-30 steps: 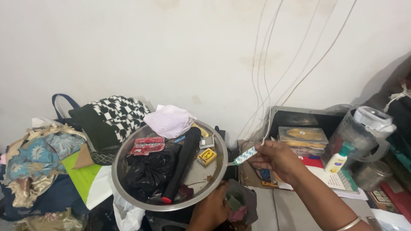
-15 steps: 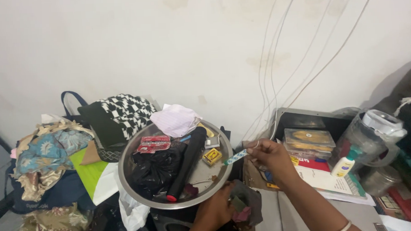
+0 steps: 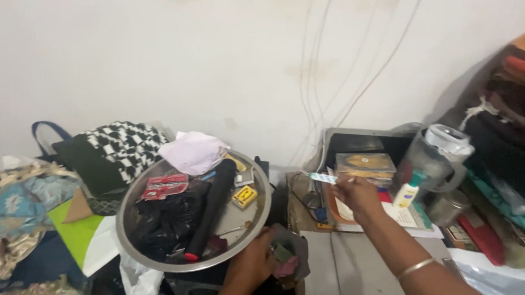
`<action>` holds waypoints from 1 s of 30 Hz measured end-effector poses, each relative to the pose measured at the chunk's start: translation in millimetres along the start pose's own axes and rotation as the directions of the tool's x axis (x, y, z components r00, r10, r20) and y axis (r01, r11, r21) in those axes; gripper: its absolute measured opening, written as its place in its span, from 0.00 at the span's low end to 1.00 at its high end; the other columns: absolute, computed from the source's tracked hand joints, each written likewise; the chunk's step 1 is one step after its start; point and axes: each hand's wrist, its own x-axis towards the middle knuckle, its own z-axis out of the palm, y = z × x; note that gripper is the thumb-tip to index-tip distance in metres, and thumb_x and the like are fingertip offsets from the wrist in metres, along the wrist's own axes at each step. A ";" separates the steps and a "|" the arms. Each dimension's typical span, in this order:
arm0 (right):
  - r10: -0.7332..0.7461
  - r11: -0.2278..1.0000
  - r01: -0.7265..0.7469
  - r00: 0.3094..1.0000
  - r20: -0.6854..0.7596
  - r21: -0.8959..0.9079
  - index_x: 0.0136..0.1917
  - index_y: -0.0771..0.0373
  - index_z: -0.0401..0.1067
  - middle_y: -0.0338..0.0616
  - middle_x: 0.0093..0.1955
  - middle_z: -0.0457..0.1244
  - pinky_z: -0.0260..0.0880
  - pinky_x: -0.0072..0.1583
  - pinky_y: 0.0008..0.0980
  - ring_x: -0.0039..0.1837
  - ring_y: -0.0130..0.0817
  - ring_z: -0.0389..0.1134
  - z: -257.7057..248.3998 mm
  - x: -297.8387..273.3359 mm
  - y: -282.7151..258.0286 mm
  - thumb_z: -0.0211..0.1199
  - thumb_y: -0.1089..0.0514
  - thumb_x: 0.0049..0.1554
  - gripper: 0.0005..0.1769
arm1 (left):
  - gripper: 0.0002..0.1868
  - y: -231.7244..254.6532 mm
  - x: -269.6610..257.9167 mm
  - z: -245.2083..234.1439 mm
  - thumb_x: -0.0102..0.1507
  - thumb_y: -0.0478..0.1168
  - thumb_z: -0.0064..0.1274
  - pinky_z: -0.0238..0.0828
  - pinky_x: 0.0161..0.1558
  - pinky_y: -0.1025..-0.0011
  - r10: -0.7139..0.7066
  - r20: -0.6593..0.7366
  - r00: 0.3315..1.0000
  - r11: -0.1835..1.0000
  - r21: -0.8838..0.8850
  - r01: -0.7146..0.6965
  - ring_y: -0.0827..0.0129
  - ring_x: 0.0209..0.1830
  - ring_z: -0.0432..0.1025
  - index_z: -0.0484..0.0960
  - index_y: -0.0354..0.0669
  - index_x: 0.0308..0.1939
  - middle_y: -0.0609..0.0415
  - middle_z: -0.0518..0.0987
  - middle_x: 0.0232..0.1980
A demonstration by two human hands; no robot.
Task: The person sorts through a metal tray filled with various items, including snack packets, papers, and small containers. They pick up items one by one, inspect them, and place them onto a nearby table or back into the tray.
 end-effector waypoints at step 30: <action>-0.725 0.545 0.161 0.584 -0.366 -0.823 0.49 0.66 0.76 0.55 0.42 0.70 0.72 0.49 0.45 0.44 0.46 0.72 -142.3 47.5 -100.5 0.69 0.57 0.59 0.10 | 0.26 -282.7 57.0 198.4 0.53 0.42 0.61 0.63 0.63 0.55 0.396 -0.140 0.907 0.907 0.212 -0.364 0.57 0.53 0.78 0.84 0.51 0.57 0.49 0.87 0.48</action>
